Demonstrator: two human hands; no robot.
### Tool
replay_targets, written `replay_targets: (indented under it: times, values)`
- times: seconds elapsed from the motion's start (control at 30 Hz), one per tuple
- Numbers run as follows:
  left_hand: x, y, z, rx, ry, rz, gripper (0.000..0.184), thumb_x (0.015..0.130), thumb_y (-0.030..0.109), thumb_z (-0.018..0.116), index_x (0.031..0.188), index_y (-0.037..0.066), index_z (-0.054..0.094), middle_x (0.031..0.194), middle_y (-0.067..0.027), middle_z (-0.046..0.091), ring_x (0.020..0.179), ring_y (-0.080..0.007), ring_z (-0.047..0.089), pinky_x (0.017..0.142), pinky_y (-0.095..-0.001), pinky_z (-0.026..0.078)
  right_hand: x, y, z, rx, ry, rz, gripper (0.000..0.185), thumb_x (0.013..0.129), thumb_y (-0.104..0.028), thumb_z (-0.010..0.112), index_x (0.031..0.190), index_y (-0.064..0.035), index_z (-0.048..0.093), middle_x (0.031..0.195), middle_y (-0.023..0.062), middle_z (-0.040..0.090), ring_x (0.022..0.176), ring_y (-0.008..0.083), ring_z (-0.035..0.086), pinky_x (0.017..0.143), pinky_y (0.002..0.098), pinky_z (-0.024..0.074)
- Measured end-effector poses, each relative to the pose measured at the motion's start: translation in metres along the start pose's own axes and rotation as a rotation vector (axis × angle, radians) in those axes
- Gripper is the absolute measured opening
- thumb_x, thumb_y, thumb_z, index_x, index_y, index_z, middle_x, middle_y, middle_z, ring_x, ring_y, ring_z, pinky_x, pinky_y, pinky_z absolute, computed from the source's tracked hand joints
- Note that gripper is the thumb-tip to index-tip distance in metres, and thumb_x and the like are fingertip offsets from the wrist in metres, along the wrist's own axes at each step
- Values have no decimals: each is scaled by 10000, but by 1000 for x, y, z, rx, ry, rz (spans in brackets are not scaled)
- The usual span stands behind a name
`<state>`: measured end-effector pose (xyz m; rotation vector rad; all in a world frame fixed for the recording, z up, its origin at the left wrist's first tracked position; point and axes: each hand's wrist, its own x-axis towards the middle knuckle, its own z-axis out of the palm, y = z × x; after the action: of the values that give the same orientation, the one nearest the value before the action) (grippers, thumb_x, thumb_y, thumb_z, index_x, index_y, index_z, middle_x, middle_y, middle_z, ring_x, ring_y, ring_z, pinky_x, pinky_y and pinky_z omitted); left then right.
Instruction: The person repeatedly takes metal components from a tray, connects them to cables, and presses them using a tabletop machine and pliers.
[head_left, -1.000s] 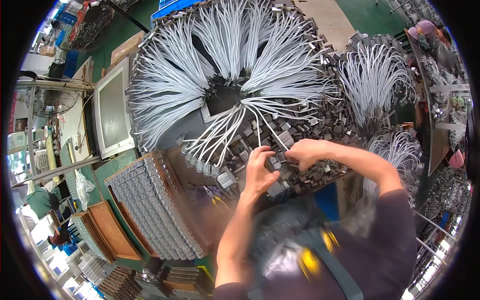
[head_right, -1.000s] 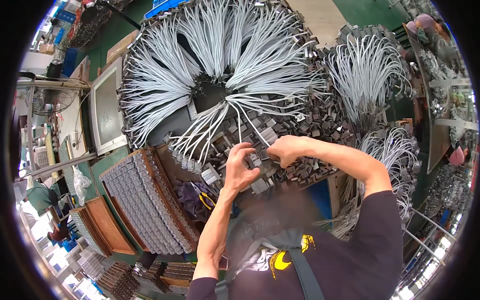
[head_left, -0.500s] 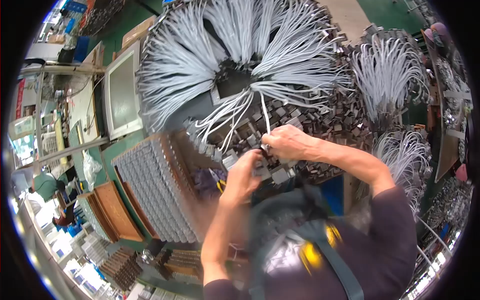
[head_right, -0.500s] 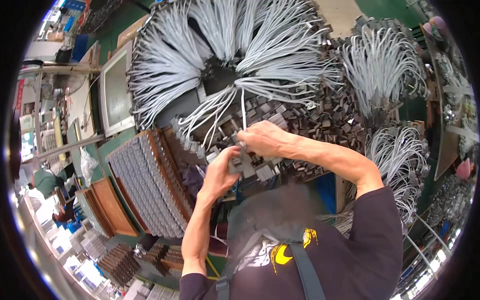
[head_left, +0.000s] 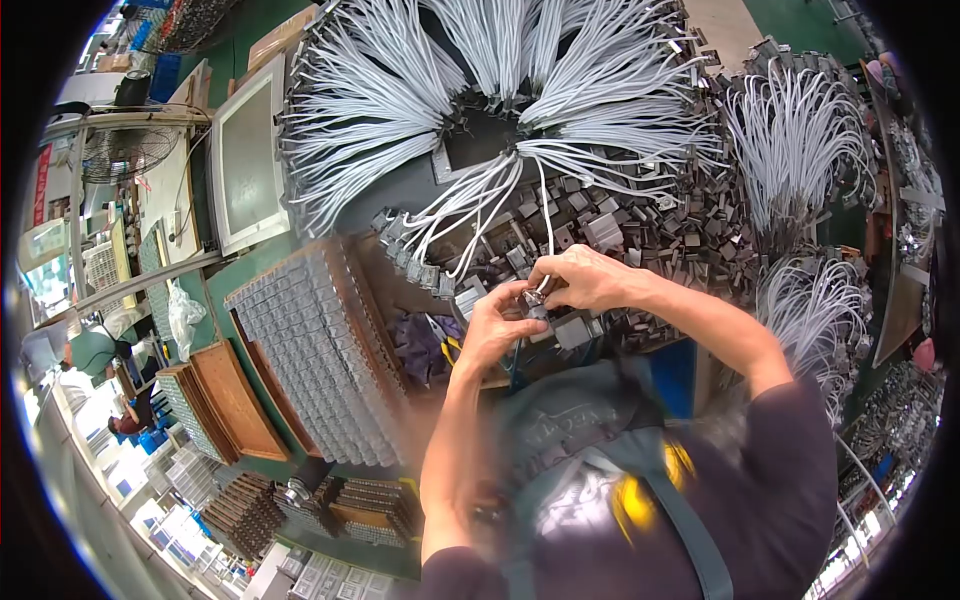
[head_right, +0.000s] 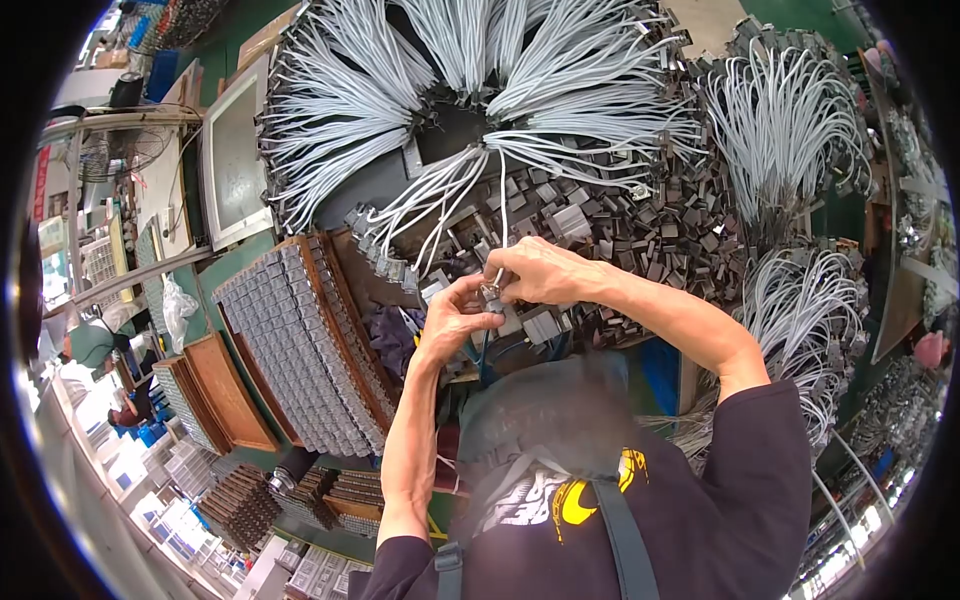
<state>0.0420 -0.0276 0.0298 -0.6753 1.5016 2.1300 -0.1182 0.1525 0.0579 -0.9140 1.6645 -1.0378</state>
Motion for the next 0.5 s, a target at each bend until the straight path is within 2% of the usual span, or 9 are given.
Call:
replay_targets:
  times: [0.1, 0.17, 0.27, 0.3, 0.4, 0.47, 0.5]
  values:
    - [1, 10, 2, 24, 6, 25, 642, 720, -36, 857, 1314, 11, 617, 1155, -75, 703, 1009, -162, 680, 871, -312, 554, -1, 2, 3, -159, 25, -64, 336, 798, -64, 726, 1110, 29, 644, 868, 198, 735, 836, 352, 721, 744, 415, 555]
    - [-1, 28, 5, 569, 54, 216, 631, 677, 36, 877, 1268, 4, 659, 1242, -78, 671, 1067, -179, 658, 876, -328, 539, -3, 3, 3, -129, 42, -77, 332, 804, -70, 727, 1111, 23, 639, 857, 197, 729, 824, 360, 715, 736, 422, 551]
    - [-3, 37, 2, 615, 23, 229, 622, 646, 84, 878, 1233, 6, 688, 1303, -75, 634, 1107, -191, 639, 889, -333, 527, -4, 1, 3, -107, 55, -77, 314, 824, -73, 730, 1108, 15, 631, 863, 197, 733, 830, 360, 719, 740, 419, 555]
    - [-2, 42, 1, 675, -5, 225, 606, 655, 48, 868, 1230, -9, 686, 1300, -78, 629, 1102, -194, 644, 915, -327, 529, -4, 2, 4, -64, 64, -87, 305, 829, -68, 729, 1106, 15, 631, 876, 199, 737, 840, 355, 725, 748, 413, 560]
    - [2, 43, -5, 484, 3, 163, 611, 643, 22, 867, 1223, -31, 681, 1296, -83, 626, 1104, -194, 644, 937, -320, 530, -3, -2, 1, -32, 83, -98, 297, 838, -60, 729, 1107, 18, 631, 900, 204, 743, 861, 348, 734, 761, 402, 568]
    - [5, 40, -9, 518, 4, 211, 619, 655, -15, 866, 1242, -26, 670, 1241, -72, 658, 1092, -174, 647, 941, -310, 535, -2, -2, 0, -41, 95, -103, 296, 842, -56, 729, 1111, 20, 631, 912, 206, 746, 871, 345, 738, 767, 398, 572]
    - [9, 35, -12, 357, -7, 146, 624, 667, -23, 867, 1258, -13, 664, 1206, -59, 672, 1075, -158, 647, 927, -303, 536, -1, 0, 2, -16, 101, -120, 306, 840, -58, 730, 1119, 20, 630, 909, 206, 745, 870, 344, 739, 765, 397, 572]
